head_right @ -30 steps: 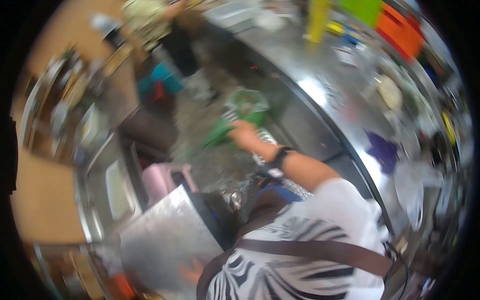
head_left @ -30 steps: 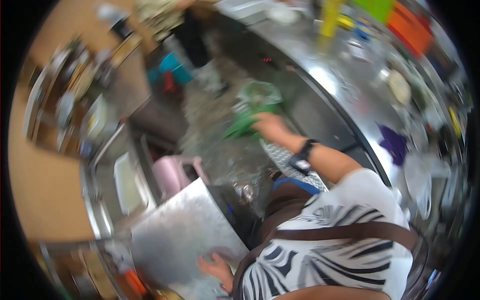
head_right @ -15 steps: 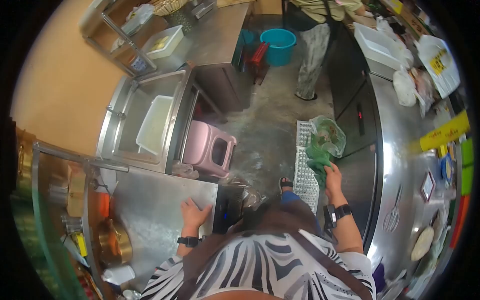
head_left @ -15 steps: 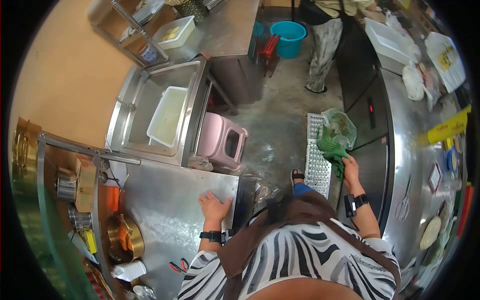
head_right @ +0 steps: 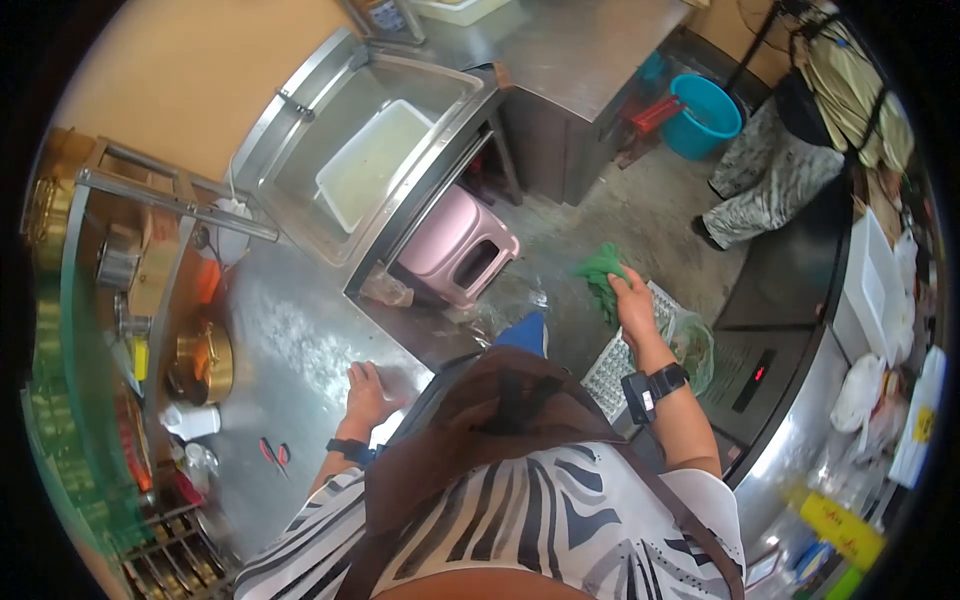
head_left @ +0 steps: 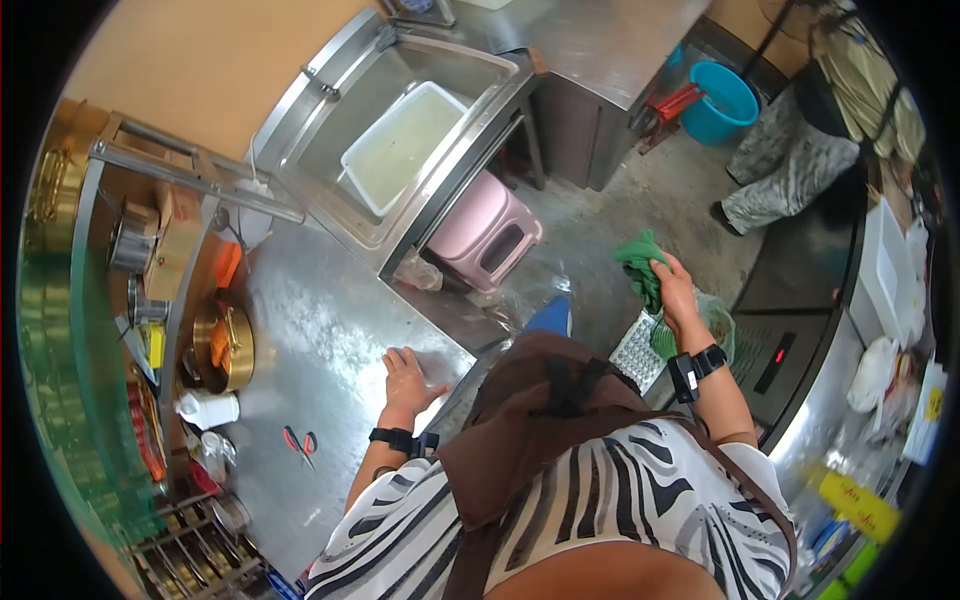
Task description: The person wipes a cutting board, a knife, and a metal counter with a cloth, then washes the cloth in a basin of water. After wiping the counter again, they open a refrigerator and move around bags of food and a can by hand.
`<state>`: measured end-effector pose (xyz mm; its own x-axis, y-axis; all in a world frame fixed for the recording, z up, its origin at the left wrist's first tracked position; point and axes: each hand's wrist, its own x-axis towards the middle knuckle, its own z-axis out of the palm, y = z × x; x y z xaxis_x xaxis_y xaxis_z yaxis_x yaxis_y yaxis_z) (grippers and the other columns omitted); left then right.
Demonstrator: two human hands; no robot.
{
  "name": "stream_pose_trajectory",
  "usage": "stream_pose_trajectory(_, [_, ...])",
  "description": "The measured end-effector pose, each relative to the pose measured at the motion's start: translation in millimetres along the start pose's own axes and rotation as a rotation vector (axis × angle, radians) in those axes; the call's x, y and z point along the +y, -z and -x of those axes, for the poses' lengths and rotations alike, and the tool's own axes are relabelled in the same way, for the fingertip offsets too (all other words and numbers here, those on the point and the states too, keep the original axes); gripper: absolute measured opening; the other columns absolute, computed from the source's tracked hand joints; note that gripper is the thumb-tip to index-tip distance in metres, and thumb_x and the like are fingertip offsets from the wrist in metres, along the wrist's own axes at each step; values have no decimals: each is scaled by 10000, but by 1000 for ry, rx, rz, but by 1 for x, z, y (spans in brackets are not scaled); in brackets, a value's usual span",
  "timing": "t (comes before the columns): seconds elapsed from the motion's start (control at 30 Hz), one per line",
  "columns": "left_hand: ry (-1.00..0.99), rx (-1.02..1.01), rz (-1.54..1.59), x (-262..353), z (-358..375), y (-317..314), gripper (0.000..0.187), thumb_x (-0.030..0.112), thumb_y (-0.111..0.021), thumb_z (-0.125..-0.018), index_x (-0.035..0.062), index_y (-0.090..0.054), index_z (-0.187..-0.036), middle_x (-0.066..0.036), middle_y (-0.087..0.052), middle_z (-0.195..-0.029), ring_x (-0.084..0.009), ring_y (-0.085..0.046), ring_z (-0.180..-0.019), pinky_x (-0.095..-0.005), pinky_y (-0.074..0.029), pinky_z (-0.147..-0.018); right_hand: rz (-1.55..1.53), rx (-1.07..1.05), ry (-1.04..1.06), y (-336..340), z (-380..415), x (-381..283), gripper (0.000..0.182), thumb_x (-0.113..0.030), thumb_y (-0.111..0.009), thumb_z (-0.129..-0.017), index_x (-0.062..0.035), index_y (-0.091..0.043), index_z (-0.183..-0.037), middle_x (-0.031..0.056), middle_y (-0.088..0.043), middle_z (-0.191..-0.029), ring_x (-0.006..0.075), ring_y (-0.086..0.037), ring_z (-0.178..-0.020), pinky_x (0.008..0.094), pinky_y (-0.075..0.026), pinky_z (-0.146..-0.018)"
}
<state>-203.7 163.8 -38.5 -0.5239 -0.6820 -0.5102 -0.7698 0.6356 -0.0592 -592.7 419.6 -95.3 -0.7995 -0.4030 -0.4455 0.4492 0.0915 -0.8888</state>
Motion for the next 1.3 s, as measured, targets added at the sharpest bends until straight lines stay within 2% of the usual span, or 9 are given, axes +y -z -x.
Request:
stream_pose_trajectory(0.33, [145,-32,362,8,-22,28,873,486,-702,-706,-171,-391,-1188,-404,-229,-1316,-513,-247,-1247,-453,-332,-999,214,-499,101,-180,-108,-105,333,-244,-524,-915,0,-567,-1138,66,-623,-958,120,-577,-863,264,-473,-740])
stream_pose_trajectory(0.5, [323,30,615,12,-65,69,577,440,-602,-808,-13,-547,-1162,-234,-626,-982,-366,-599,-946,-411,-476,-820,414,-878,281,-298,-153,-171,416,-336,-480,-933,2,-554,-1164,84,-634,-964,152,-578,-895,292,-442,-825])
stream_pose_trajectory(0.6, [345,268,659,26,-101,116,540,375,-589,-836,-35,-523,-1182,-244,-599,-1070,-367,-574,-1015,-409,-464,-851,639,-1046,400,-363,-191,-190,479,-393,-469,-922,-16,-530,-1211,168,-583,-1139,248,-560,-1028,332,-411,-911])
stream_pose_trajectory(0.67, [336,299,686,33,-127,149,526,343,-593,-840,-35,-513,-1197,-248,-584,-1100,-369,-556,-1045,-405,-451,-874,1053,-951,803,-398,-229,-173,524,-435,-477,-899,-36,-518,-1236,224,-454,-1299,330,-466,-1174,359,-360,-987])
stream_pose_trajectory(0.83, [200,479,885,29,-205,186,508,313,-605,-839,-23,-512,-1208,-258,-548,-1160,-372,-524,-1095,-388,-421,-919,1450,-1209,485,-465,-312,-148,484,-327,-509,-889,-75,-456,-1299,222,-348,-1381,346,-363,-1263,378,-286,-1060])
stream_pose_trajectory(0.93, [262,481,1117,30,-247,204,486,288,-609,-840,-15,-518,-1209,-263,-542,-1171,-370,-526,-1097,-377,-417,-924,1758,-1601,469,-497,-370,-93,492,-279,-511,-876,-102,-430,-1328,201,-295,-1419,371,-352,-1262,388,-285,-1062])
stream_pose_trajectory(1.03, [378,431,1304,38,-288,207,476,273,-609,-847,-13,-518,-1217,-245,-554,-1173,-305,-547,-1093,-348,-423,-913,2021,-1590,690,-517,-358,-73,551,-224,-517,-843,-206,-379,-1376,135,-192,-1478,415,-244,-1311,463,-253,-1076])
stream_pose_trajectory(1.27, [507,251,1782,52,-369,209,455,275,-593,-872,-38,-529,-1195,-166,-583,-1160,-216,-556,-1056,-309,-428,-907,2099,-1934,1141,-550,-381,-53,560,-139,-547,-787,-224,-442,-1330,118,-422,-1346,361,-240,-1317,643,-332,-905])
stream_pose_trajectory(1.3, [565,230,1883,50,-379,210,450,272,-591,-872,-33,-530,-1197,-152,-586,-1144,-209,-557,-1031,-314,-436,-892,1799,-1511,1288,-543,-392,-35,408,-143,-549,-781,-138,-579,-1187,114,-524,-1226,344,-322,-1277,561,-382,-885])
